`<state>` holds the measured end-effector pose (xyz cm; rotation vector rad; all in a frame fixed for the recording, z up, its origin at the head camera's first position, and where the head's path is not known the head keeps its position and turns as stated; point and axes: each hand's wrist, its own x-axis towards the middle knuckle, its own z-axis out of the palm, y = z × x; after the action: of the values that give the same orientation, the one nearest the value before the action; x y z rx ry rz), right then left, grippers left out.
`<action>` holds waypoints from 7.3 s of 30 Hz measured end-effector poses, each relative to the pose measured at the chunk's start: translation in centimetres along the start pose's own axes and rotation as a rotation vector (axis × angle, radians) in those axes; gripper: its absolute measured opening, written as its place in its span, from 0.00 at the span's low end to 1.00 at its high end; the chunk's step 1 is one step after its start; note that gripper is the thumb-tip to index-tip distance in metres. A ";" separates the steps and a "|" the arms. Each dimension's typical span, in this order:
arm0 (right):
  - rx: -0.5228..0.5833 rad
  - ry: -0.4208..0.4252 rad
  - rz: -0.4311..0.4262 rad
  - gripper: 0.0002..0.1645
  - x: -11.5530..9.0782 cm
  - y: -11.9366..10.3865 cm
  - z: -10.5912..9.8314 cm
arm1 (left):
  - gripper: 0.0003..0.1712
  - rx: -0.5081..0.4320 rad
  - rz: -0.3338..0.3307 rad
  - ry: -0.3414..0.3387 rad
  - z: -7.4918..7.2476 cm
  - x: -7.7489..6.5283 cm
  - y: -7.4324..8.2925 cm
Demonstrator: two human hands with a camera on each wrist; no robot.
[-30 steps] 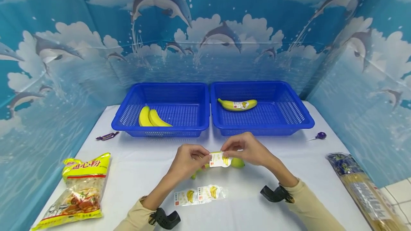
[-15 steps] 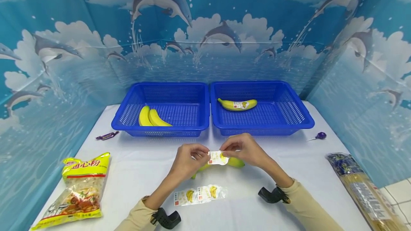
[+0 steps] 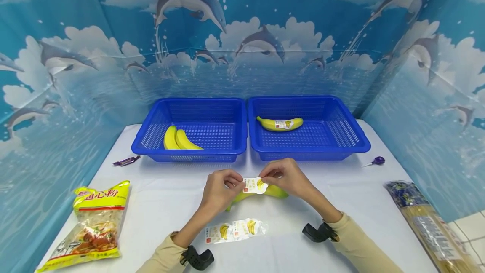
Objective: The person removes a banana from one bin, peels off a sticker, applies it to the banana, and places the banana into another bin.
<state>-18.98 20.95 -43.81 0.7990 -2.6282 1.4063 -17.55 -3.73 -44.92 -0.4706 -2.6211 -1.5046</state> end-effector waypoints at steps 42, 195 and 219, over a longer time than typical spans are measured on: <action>-0.060 0.074 0.047 0.04 0.0 0.8 1.1 | 0.05 0.226 0.196 0.006 1.2 -0.2 -1.4; 0.049 -0.268 -0.026 0.16 -0.1 -1.0 -4.5 | 0.21 0.267 0.346 -0.083 -1.1 -0.9 2.7; 0.126 -0.399 0.059 0.17 1.6 -1.0 -8.5 | 0.27 0.094 0.329 -0.108 -0.7 0.2 3.9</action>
<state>-21.47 26.55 -37.60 1.1316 -2.8900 1.5847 -16.63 -2.42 -41.30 -0.9435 -2.5168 -1.2800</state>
